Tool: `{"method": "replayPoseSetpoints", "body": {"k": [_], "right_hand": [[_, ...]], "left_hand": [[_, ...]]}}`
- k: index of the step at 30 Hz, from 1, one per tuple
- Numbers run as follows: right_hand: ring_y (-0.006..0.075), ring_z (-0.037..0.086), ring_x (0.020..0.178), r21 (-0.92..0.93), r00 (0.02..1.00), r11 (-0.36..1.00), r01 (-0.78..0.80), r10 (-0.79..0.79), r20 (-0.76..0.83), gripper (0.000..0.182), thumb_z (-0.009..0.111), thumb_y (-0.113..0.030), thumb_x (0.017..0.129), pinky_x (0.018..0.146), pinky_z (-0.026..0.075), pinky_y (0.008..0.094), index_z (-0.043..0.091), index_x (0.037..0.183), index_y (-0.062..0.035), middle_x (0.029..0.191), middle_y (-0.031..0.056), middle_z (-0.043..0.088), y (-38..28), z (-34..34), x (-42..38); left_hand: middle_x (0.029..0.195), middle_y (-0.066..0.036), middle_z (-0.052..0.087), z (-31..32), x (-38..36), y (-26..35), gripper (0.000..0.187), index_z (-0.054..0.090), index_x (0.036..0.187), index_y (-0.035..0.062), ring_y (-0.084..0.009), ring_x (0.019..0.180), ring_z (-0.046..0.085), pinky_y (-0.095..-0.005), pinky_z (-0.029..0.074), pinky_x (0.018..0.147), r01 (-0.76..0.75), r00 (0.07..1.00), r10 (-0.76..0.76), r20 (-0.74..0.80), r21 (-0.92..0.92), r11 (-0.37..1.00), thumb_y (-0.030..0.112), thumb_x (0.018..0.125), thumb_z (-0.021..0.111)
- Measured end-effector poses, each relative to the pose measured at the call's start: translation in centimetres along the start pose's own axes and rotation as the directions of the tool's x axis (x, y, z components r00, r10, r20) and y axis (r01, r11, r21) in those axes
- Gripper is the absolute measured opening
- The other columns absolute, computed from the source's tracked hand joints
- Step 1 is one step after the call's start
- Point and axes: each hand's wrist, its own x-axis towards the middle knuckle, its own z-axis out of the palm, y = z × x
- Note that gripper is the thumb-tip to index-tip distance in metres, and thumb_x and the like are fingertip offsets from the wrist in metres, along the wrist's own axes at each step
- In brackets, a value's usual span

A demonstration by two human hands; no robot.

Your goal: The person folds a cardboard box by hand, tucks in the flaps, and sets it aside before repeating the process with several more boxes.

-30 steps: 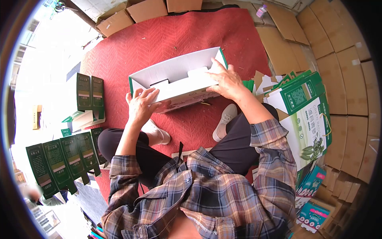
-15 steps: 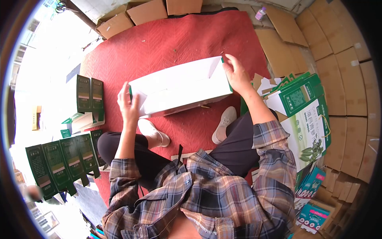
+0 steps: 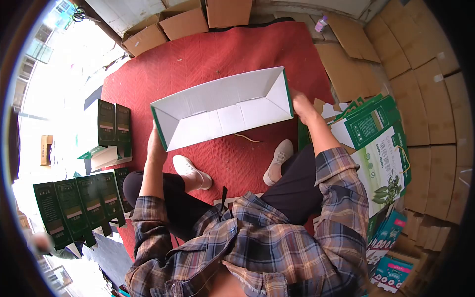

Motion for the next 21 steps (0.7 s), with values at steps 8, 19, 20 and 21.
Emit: {"method": "replayPoseSetpoints", "body": {"k": [8, 19, 20, 21], "right_hand": [[0.0168, 0.059, 0.094, 0.257, 0.999, 0.965, -0.042, 0.042, 0.007, 0.041, 0.054, -0.04, 0.092, 0.08, 0.048, 0.0339, 0.06, 0.115, -0.0063, 0.106, 0.0044, 0.063, -3.1, -0.4, -1.8], [0.0251, 0.056, 0.11, -0.059, 0.976, 0.987, -0.153, 0.16, 0.151, 0.064, 0.067, 0.015, 0.068, 0.086, 0.055, 0.0393, 0.047, 0.128, -0.0003, 0.124, 0.0109, 0.054, 0.1, 0.7, -2.4], [0.0242, 0.056, 0.108, -0.126, 0.967, 0.978, -0.168, 0.188, 0.171, 0.057, 0.066, 0.008, 0.073, 0.084, 0.055, 0.0378, 0.049, 0.127, -0.0011, 0.122, 0.0107, 0.056, 0.2, 0.8, -2.4], [0.0233, 0.056, 0.107, -0.192, 0.958, 0.965, -0.178, 0.214, 0.191, 0.05, 0.065, 0.001, 0.078, 0.082, 0.055, 0.0363, 0.05, 0.126, -0.0019, 0.12, 0.0105, 0.057, 0.1, 1.0, -2.3]], "left_hand": [[0.136, -0.012, 0.043, -0.9, -0.2, 1.4, 0.063, 0.033, 0.138, 0.0036, -0.0249, 0.123, 0.043, -0.0403, 0.034, 0.103, -0.134, 0.988, 0.153, 0.022, -0.365, 0.921, 0.052, 0.097, 0.032], [0.109, -0.008, 0.058, -2.4, -0.4, -2.3, 0.04, 0.052, 0.114, 0.0016, -0.019, 0.093, 0.058, -0.0304, 0.051, 0.079, -0.304, 0.953, 0.192, 0.235, 0.736, 0.605, -0.003, 0.078, 0.067], [0.112, -0.007, 0.058, -2.5, -0.2, -2.5, 0.04, 0.052, 0.117, 0.0038, -0.0179, 0.096, 0.058, -0.0306, 0.05, 0.08, -0.179, 0.981, 0.099, 0.165, 0.593, 0.785, 0.004, 0.08, 0.067], [0.114, -0.007, 0.058, -2.5, -0.1, -2.4, 0.041, 0.053, 0.12, 0.0059, -0.0169, 0.099, 0.058, -0.0307, 0.05, 0.08, -0.04, 0.993, -0.008, 0.114, 0.411, 0.911, 0.01, 0.082, 0.067]]}}
